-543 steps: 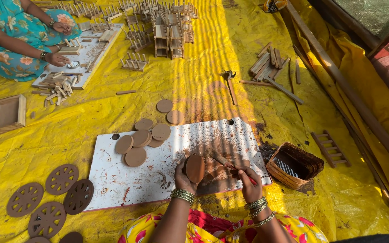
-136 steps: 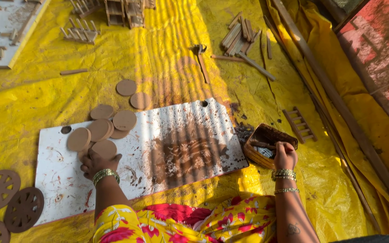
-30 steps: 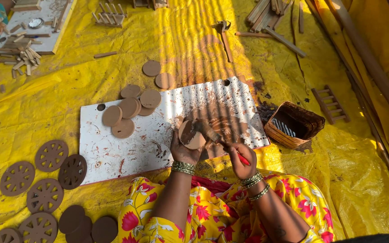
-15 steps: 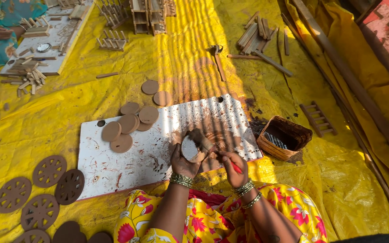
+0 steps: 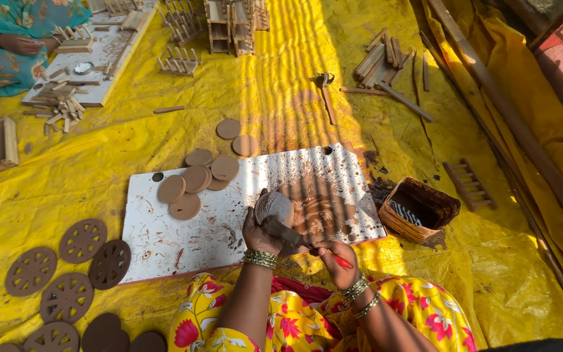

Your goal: The person sits on a tarp-covered ground and paints wooden cutout shapes, including discs and wheel shapes, with brown stain using a brush. They dip the brush into a basket of stain, spread the stain over each shape on a white board, and set finished pieces aside while picking up the next piece.

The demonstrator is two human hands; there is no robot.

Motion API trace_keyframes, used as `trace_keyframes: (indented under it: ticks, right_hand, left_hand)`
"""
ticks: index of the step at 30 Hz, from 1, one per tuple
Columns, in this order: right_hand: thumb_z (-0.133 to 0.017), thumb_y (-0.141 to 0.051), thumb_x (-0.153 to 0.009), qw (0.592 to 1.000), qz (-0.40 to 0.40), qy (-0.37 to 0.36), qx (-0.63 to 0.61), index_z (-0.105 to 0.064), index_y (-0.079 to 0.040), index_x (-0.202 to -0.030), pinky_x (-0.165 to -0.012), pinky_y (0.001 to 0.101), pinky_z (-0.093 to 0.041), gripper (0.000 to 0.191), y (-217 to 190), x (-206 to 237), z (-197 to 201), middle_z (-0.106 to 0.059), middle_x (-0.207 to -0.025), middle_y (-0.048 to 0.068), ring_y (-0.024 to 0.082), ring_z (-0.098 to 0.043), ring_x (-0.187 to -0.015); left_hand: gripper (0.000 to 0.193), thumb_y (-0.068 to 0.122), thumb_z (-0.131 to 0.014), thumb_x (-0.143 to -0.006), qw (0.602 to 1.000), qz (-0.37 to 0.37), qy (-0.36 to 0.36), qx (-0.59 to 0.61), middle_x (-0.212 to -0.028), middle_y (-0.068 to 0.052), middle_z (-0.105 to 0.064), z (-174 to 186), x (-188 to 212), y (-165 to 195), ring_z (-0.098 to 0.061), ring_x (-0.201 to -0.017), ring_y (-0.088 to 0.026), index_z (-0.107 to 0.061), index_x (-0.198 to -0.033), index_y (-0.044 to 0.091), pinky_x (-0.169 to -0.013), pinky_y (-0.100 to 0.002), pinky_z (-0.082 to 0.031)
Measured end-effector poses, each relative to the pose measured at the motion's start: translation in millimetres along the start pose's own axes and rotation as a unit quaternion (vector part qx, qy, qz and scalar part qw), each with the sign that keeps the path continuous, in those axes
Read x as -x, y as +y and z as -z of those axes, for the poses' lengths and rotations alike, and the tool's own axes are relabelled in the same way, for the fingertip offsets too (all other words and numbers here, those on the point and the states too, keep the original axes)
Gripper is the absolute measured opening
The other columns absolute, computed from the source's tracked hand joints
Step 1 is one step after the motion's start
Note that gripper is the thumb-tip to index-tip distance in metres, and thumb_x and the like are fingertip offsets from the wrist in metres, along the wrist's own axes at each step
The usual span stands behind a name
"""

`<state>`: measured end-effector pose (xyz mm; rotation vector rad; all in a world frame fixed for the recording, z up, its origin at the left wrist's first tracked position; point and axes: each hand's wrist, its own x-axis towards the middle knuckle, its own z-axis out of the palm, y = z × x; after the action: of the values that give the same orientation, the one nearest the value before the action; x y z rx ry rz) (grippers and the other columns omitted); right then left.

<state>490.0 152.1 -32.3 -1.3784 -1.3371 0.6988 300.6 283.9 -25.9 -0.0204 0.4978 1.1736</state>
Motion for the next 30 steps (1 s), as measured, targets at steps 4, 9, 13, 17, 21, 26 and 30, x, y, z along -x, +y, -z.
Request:
trace_keyframes:
  ticks: [4,9,13,17,21,26,30]
  right_hand:
    - [-0.059,-0.021,-0.103,0.991,0.076,0.069,-0.081,-0.071,-0.002,-0.108,-0.073,0.0322,-0.059,0.024,4,-3,2,-0.076,-0.095,0.007,0.018,-0.073,-0.084]
    - [-0.062,-0.018,-0.099,0.999,-0.03,-0.033,-0.012,-0.076,-0.002,-0.104,-0.069,0.0342,-0.057,0.022,7,-5,2,-0.076,-0.088,0.01,0.019,-0.071,-0.077]
    - [-0.061,-0.019,-0.102,0.996,0.039,0.045,-0.067,-0.074,-0.001,-0.108,-0.076,0.0325,-0.06,0.023,11,-6,0,-0.079,-0.095,0.009,0.017,-0.075,-0.085]
    - [-0.063,-0.017,-0.1,0.996,0.01,0.037,-0.076,-0.074,0.0,-0.109,-0.073,0.0325,-0.059,0.023,18,-5,-2,-0.078,-0.094,0.012,0.018,-0.073,-0.083]
    - [-0.06,-0.017,-0.102,0.997,0.033,-0.017,-0.071,-0.075,-0.002,-0.104,-0.073,0.0318,-0.061,0.022,25,-4,0,-0.081,-0.093,0.011,0.018,-0.076,-0.082]
    - [-0.059,-0.019,-0.101,0.986,-0.05,0.075,-0.14,-0.073,0.001,-0.111,-0.077,0.0339,-0.059,0.027,29,-7,-8,-0.078,-0.098,0.015,0.021,-0.074,-0.086]
    - [-0.059,-0.02,-0.103,0.983,-0.055,0.013,-0.174,-0.072,0.003,-0.107,-0.083,0.0358,-0.059,0.027,24,-4,-13,-0.077,-0.098,0.016,0.022,-0.073,-0.09]
  left_hand:
    - [0.059,0.05,-0.041,-0.099,0.995,-0.038,-0.094,0.012,-0.144,-0.015,-0.06,0,-1,6,-0.058,-0.13,-0.034,-0.056,-0.144,0.013,-0.103,-0.052,-0.053]
    - [0.061,0.053,-0.04,-0.105,1.0,-0.003,-0.02,-0.005,-0.144,-0.014,-0.057,-1,2,4,-0.056,-0.129,-0.033,-0.053,-0.146,0.01,-0.102,-0.051,-0.051]
    - [0.058,0.05,-0.041,-0.101,0.993,-0.052,-0.103,0.002,-0.145,-0.012,-0.06,-2,2,6,-0.058,-0.128,-0.033,-0.056,-0.146,0.017,-0.097,-0.05,-0.052]
    - [0.058,0.052,-0.039,-0.102,0.999,0.016,0.018,-0.028,-0.144,-0.008,-0.058,-3,0,3,-0.056,-0.13,-0.03,-0.054,-0.146,0.018,-0.101,-0.05,-0.05]
    - [0.058,0.05,-0.036,-0.101,0.993,-0.08,-0.083,-0.015,-0.144,-0.014,-0.06,-3,2,10,-0.057,-0.129,-0.034,-0.056,-0.146,0.019,-0.102,-0.05,-0.047]
    - [0.059,0.05,-0.037,-0.103,0.998,-0.041,-0.053,-0.008,-0.146,-0.011,-0.058,-8,4,10,-0.057,-0.131,-0.032,-0.054,-0.147,0.015,-0.106,-0.052,-0.048]
    - [0.059,0.052,-0.036,-0.1,0.997,-0.075,-0.002,0.022,-0.143,-0.009,-0.06,-10,5,17,-0.058,-0.129,-0.032,-0.055,-0.144,0.018,-0.103,-0.053,-0.05]
